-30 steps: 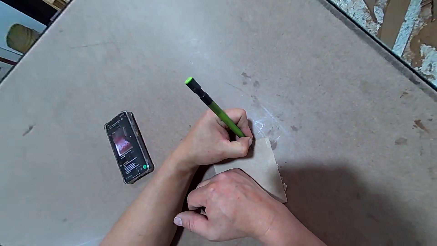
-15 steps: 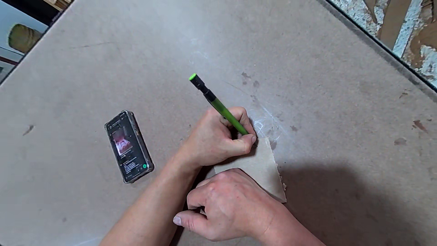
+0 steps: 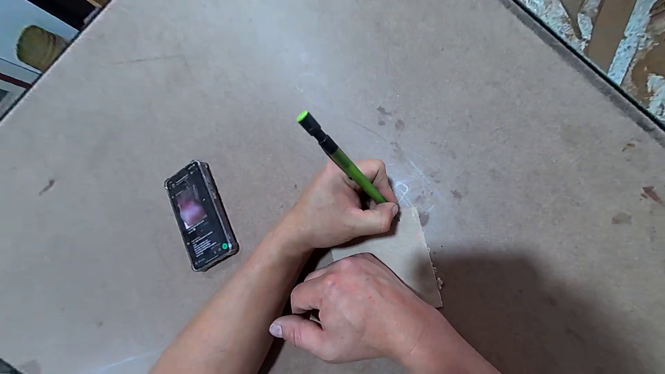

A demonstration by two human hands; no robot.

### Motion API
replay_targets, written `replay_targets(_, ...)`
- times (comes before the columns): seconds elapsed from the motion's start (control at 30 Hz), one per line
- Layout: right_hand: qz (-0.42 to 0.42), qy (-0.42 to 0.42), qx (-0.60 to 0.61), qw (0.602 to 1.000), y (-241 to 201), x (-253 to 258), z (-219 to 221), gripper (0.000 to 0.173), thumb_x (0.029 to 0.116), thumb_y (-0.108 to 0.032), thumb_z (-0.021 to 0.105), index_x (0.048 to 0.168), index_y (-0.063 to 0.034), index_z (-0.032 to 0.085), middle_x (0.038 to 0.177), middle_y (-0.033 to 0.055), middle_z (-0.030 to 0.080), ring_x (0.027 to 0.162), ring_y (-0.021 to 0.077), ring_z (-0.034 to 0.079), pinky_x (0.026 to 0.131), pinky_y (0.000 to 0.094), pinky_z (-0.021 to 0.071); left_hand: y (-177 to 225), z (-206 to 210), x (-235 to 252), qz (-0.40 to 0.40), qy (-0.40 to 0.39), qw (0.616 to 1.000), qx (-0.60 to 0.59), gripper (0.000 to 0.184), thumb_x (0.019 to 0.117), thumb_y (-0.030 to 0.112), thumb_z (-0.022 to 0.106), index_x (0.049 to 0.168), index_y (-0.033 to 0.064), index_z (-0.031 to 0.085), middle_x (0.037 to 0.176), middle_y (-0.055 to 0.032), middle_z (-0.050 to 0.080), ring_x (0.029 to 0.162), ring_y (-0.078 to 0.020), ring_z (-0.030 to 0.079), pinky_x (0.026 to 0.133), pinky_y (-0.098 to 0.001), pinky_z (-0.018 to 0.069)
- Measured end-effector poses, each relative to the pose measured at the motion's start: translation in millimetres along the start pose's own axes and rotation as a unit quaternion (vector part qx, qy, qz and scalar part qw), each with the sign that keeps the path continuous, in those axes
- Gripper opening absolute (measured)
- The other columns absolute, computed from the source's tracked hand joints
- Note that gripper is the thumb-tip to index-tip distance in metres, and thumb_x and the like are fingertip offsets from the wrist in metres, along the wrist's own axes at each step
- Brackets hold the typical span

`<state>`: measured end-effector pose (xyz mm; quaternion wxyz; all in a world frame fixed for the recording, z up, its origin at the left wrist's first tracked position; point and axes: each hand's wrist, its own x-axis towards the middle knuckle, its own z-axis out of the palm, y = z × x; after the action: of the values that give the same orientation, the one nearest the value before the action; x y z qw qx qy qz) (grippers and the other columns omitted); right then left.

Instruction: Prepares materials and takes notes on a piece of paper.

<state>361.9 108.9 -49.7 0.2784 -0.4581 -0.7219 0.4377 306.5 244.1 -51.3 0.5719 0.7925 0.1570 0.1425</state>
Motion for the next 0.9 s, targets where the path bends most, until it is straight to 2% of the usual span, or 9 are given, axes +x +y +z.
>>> replay_targets(0.27, -0.018, 0.032, 0.005, 0.999, 2.8, -0.8, 3.3, 0.046, 0.1042, -0.051, 0.051, 0.078, -0.0171, 0.069, 0.069, -0.0052, 0.062, 0.067, 0.0086, 0.062, 0.058, 0.0350, 0.0480, -2.3, -0.4, -3.5, 0.001, 0.034, 0.999, -0.042, 0.010, 0.0840, 0.005, 0.066, 0.079, 0.0094, 0.058, 0.068, -0.0007, 0.062, 0.055, -0.0062, 0.055, 0.047, -0.0210, 0.0418)
replay_targets(0.37, -0.058, 0.129, 0.003, 0.990, 12.3, -8.6, 9.1, 0.044, 0.1028, -0.045, 0.056, 0.071, -0.0156, 0.066, 0.062, -0.0050, 0.058, 0.058, 0.0082, 0.058, 0.051, 0.0334, 0.0467, -8.0, -6.1, -14.3, 0.012, 0.094, 0.991, -0.097, 0.009, 0.0866, 0.009, 0.068, 0.081, 0.0076, 0.061, 0.068, -0.0021, 0.063, 0.053, -0.0077, 0.055, 0.047, -0.0232, 0.0444)
replay_targets(0.43, -0.090, 0.205, -0.030, 0.974, 19.7, -10.5, 9.6, 0.043, 0.1020, -0.042, 0.058, 0.068, -0.0169, 0.064, 0.060, -0.0067, 0.057, 0.054, 0.0054, 0.056, 0.047, 0.0293, 0.0461, -8.0, -14.6, -28.4, 0.020, 0.126, 0.987, -0.097, 0.009, 0.0869, 0.007, 0.069, 0.082, 0.0036, 0.063, 0.069, -0.0042, 0.066, 0.056, -0.0090, 0.059, 0.051, -0.0260, 0.0503)
replay_targets(0.5, -0.094, 0.242, -0.041, 0.965, 28.4, -10.1, 3.8, 0.044, 0.1020, -0.044, 0.059, 0.066, -0.0181, 0.063, 0.060, -0.0079, 0.057, 0.054, 0.0028, 0.055, 0.046, 0.0267, 0.0447, -7.4, -25.9, -38.7, 0.021, 0.130, 0.987, -0.095, 0.008, 0.0900, 0.004, 0.067, 0.086, -0.0026, 0.067, 0.072, -0.0082, 0.069, 0.060, -0.0112, 0.063, 0.055, -0.0284, 0.0545)
replay_targets(0.6, -0.068, 0.252, -0.028, 0.965, 27.7, -12.2, -4.6, 0.044, 0.1003, -0.044, 0.063, 0.065, -0.0179, 0.065, 0.060, -0.0074, 0.060, 0.053, 0.0016, 0.054, 0.046, 0.0258, 0.0420, -7.6, -32.8, -40.1, 0.017, 0.096, 0.990, -0.097, 0.012, 0.0968, 0.001, 0.063, 0.096, -0.0078, 0.071, 0.073, -0.0083, 0.068, 0.062, -0.0092, 0.061, 0.057, -0.0254, 0.0532)
replay_targets(0.7, -0.061, 0.241, -0.027, 0.968, 18.1, -12.6, 2.9, 0.052, 0.1007, -0.048, 0.061, 0.059, -0.0177, 0.056, 0.053, -0.0075, 0.051, 0.047, 0.0004, 0.047, 0.042, 0.0241, 0.0334, -9.4, -39.7, -41.0, 0.018, 0.046, 0.994, -0.095, 0.016, 0.0979, 0.000, 0.062, 0.109, -0.0073, 0.071, 0.091, -0.0118, 0.072, 0.071, -0.0118, 0.067, 0.063, -0.0272, 0.0587)
replay_targets(0.77, -0.055, 0.214, -0.026, 0.975, 19.2, -10.4, 8.8, 0.054, 0.1005, -0.052, 0.060, 0.058, -0.0189, 0.053, 0.051, -0.0087, 0.046, 0.045, 0.0000, 0.043, 0.040, 0.0242, 0.0293, -9.4, -43.3, -39.1, 0.003, 0.024, 0.994, -0.105, 0.020, 0.0963, -0.002, 0.063, 0.114, -0.0073, 0.070, 0.095, -0.0134, 0.073, 0.070, -0.0129, 0.066, 0.062, -0.0275, 0.0583)
replay_targets(0.83, -0.051, 0.189, -0.017, 0.980, 20.6, -7.5, 9.4, 0.055, 0.1013, -0.053, 0.058, 0.058, -0.0195, 0.053, 0.051, -0.0095, 0.045, 0.045, -0.0005, 0.042, 0.041, 0.0238, 0.0280, -7.8, -45.8, -40.0, -0.022, 0.016, 0.994, -0.107, 0.016, 0.0952, -0.001, 0.065, 0.108, -0.0063, 0.072, 0.085, -0.0109, 0.072, 0.065, -0.0101, 0.064, 0.058, -0.0254, 0.0553)
replay_targets(0.9, -0.048, 0.180, -0.013, 0.982, 19.7, -5.4, 10.2, 0.054, 0.1014, -0.053, 0.058, 0.059, -0.0196, 0.054, 0.051, -0.0095, 0.046, 0.045, -0.0001, 0.042, 0.041, 0.0244, 0.0286, -4.8, -48.7, -41.4, -0.039, 0.005, 0.995, -0.090, 0.011, 0.0946, 0.006, 0.071, 0.095, -0.0036, 0.076, 0.077, -0.0060, 0.072, 0.062, -0.0060, 0.063, 0.057, -0.0239, 0.0533)
